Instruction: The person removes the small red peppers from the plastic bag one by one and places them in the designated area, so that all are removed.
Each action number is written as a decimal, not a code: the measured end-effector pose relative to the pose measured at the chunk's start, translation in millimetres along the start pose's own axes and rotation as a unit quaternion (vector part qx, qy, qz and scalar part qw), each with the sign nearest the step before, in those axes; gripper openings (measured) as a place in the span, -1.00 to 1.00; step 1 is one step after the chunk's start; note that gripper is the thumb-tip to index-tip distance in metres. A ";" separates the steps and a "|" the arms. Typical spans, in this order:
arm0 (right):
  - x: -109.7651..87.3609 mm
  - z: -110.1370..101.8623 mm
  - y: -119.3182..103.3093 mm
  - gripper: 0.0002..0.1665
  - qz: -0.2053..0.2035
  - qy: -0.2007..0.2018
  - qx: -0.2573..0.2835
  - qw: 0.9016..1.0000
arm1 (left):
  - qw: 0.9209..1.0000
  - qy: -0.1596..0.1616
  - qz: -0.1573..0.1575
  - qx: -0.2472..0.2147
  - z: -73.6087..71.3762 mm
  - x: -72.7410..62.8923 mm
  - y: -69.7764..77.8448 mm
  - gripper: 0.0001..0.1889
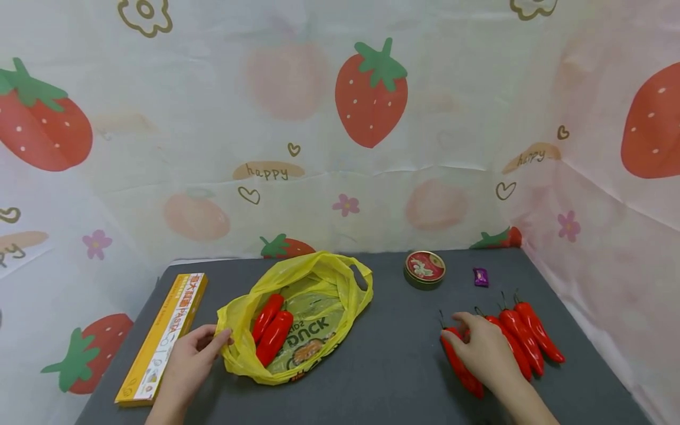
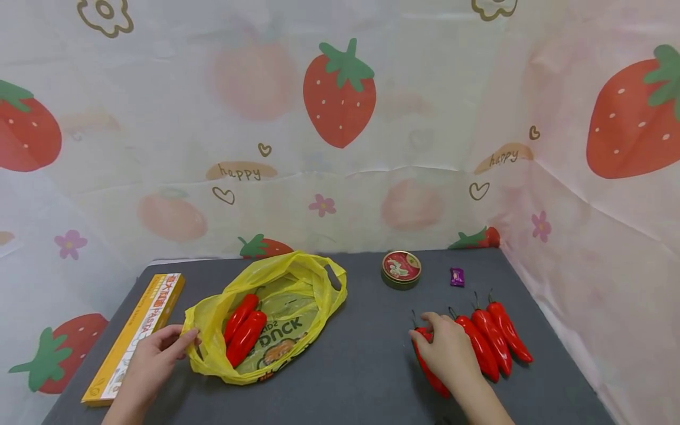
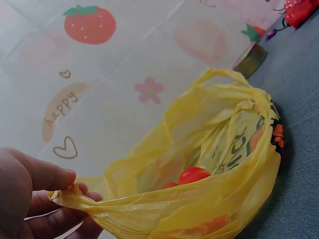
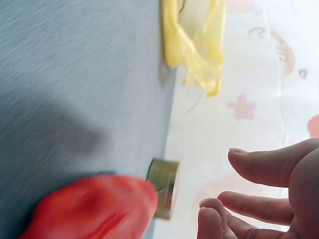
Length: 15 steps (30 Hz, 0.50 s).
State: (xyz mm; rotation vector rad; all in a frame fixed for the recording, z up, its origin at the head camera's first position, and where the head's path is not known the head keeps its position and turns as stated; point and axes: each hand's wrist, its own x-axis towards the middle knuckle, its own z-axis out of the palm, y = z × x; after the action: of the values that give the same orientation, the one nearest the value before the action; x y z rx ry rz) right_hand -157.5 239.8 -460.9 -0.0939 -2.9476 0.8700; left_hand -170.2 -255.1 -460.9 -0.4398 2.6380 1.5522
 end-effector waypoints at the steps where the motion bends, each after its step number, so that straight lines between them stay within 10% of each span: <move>1: 1.3 0.7 -5.3 -0.42 -0.003 0.000 0.005 1.000 | 1.000 0.002 0.000 -0.001 0.5 -0.3 -0.7 -0.48; 15: 23.5 31.5 -76.2 -0.54 -0.045 -0.005 0.078 0.996 | 1.000 0.015 0.008 -0.013 3.0 0.2 -6.5 -0.47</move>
State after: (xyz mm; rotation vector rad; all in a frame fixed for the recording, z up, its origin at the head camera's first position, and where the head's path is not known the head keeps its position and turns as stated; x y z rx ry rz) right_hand -186.5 160.8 -444.8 0.0508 -2.8546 1.0841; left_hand -169.0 -255.6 -468.0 -0.4482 2.6520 1.5981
